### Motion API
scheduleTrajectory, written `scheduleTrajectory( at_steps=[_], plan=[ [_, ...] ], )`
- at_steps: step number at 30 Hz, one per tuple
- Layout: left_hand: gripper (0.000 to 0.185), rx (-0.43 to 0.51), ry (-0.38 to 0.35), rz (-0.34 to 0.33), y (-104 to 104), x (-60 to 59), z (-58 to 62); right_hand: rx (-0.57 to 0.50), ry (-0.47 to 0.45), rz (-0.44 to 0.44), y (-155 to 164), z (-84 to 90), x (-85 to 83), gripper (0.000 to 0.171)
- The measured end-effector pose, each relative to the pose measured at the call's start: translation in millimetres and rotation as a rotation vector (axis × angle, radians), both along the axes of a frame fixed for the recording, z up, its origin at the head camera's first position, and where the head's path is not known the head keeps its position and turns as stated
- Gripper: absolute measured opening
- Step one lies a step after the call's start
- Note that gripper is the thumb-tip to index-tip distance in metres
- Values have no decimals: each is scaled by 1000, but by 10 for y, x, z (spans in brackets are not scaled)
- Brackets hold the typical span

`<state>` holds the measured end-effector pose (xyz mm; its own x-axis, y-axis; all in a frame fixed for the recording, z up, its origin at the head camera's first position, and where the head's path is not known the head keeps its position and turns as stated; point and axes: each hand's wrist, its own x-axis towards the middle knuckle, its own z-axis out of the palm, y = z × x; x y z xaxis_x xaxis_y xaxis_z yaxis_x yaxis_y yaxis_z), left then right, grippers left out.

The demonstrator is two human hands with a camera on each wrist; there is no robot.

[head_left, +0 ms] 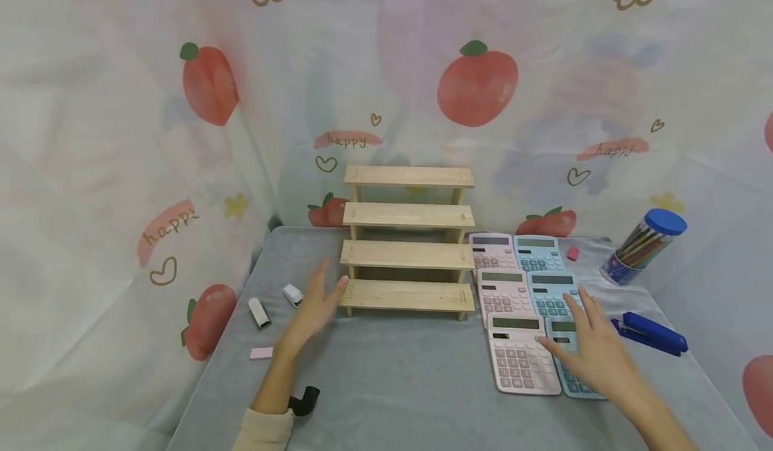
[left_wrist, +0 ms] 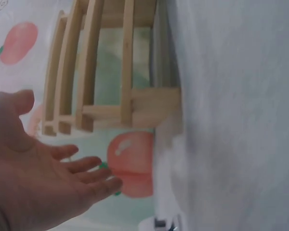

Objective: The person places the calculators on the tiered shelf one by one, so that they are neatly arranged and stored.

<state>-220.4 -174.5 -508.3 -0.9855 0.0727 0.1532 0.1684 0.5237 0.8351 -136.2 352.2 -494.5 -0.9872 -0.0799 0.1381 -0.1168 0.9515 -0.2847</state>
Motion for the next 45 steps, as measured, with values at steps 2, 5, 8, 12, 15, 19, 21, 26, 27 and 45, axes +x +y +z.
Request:
scheduleTrajectory(
  at_steps=[2, 5, 8, 12, 15, 19, 21, 26, 27, 45],
  plan=[
    [80, 29, 21, 17, 60, 8, -30, -17, -42, -7, 23, -32, 56, 117],
    [76, 77, 19, 38, 129, 17, -71, -27, -94, -17, 71, -96, 125, 125],
    [74, 147, -25, 51, 173, 22, -114, -42, -122, -35, 116, -181, 177, 130],
    [66, 286, -58, 89, 219, 17, -189, -46, -166, -75, 154, -288, 228, 138],
    [60, 406, -92, 115, 278, 8, -261, -47, -209, -101, 171, -347, 265, 142],
    [63, 528, -132, 135, 363, -7, -359, -58, -252, -118, 192, -388, 275, 146],
    [65, 552, -124, 137, 385, -12, -383, -58, -263, -128, 201, -391, 261, 146],
    [64, 596, -114, 155, 392, -14, -404, -56, -280, -149, 268, -413, 235, 150],
    [64, 604, -115, 162, 390, -13, -411, -59, -286, -151, 286, -423, 234, 151],
    [53, 570, -86, 184, 334, 11, -438, -101, -200, -162, 331, -352, 237, 145]
  ],
)
